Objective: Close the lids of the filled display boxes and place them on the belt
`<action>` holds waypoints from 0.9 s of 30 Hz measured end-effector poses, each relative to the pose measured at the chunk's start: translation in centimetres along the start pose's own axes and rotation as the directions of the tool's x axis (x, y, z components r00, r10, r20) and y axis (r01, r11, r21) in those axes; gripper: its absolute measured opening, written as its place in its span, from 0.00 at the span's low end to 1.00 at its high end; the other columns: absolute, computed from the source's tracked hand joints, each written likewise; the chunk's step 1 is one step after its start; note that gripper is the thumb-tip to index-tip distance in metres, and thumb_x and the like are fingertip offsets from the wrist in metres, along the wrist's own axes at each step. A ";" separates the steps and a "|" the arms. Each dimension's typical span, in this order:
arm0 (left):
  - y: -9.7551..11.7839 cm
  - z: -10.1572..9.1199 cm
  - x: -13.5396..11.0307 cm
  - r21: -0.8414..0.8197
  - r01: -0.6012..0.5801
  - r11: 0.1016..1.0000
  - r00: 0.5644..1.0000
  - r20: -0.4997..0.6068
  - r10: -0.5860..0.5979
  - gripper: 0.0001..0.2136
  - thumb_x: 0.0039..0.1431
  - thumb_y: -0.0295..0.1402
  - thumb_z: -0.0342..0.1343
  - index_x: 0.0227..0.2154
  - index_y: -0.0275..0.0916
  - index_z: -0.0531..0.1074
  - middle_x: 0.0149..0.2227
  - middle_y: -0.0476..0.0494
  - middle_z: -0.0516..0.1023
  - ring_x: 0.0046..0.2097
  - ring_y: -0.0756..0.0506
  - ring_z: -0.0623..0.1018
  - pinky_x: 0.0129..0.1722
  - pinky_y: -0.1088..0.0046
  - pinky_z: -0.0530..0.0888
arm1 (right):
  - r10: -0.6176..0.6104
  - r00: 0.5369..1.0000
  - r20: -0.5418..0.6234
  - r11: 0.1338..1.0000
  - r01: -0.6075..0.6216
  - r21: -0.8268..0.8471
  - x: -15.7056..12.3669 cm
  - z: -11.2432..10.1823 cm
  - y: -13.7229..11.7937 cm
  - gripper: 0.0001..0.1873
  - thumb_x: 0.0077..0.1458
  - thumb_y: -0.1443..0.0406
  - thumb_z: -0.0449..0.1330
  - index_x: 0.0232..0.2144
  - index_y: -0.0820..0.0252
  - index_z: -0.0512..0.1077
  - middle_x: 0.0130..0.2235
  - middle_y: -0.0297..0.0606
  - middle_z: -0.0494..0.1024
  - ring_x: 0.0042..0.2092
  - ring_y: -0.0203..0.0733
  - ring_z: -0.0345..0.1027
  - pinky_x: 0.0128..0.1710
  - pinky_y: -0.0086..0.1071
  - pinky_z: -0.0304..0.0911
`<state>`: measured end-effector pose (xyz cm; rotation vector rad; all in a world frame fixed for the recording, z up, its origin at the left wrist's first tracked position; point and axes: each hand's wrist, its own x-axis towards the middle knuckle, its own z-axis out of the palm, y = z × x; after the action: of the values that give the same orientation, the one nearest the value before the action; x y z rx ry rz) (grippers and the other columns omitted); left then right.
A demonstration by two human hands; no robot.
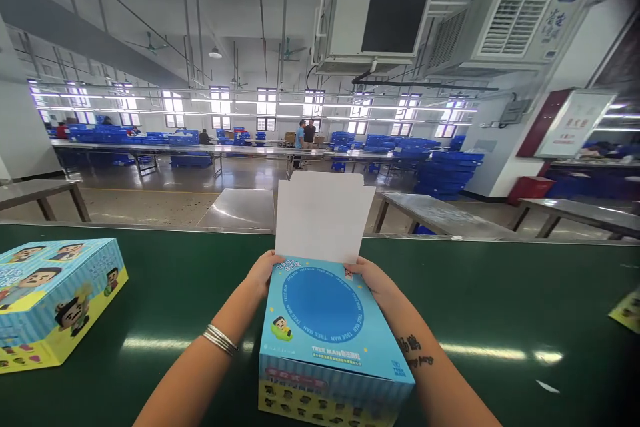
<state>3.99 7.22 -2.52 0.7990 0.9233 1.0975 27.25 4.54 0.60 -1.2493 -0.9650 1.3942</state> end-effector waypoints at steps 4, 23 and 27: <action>-0.6 1.0 1.5 0.061 -0.075 0.995 0.997 0.009 0.075 0.09 0.64 0.35 0.54 0.41 0.34 0.69 0.32 0.49 0.71 0.27 0.52 0.71 0.26 0.75 0.72 | -0.043 0.998 -0.052 0.999 0.044 0.022 1.1 -1.9 1.1 0.15 0.43 0.78 0.58 0.36 0.62 0.70 0.25 0.38 0.76 0.24 0.44 0.70 0.26 0.38 0.69; 3.0 -4.8 -8.9 0.825 -0.513 0.238 0.817 0.385 0.429 0.11 0.57 0.40 0.56 0.39 0.46 0.79 0.59 0.41 0.66 0.61 0.31 0.61 0.62 0.45 0.55 | -0.483 0.806 0.342 0.460 0.566 -0.684 -6.3 1.1 1.5 0.07 0.50 0.60 0.64 0.34 0.53 0.75 0.55 0.44 0.66 0.61 0.56 0.53 0.59 0.57 0.49; 1.2 -4.0 -14.1 0.754 -0.622 -0.212 0.738 0.655 0.164 0.20 0.61 0.45 0.53 0.55 0.49 0.69 0.59 0.43 0.67 0.61 0.33 0.65 0.59 0.44 0.63 | -0.304 0.673 0.674 0.220 0.738 -0.637 -11.2 3.1 2.6 0.11 0.49 0.58 0.67 0.35 0.52 0.73 0.51 0.40 0.72 0.57 0.54 0.62 0.60 0.62 0.47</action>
<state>-2.66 -5.63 -0.14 2.7418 1.1138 0.5072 23.55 -6.82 0.78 -1.0700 -2.4343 0.4493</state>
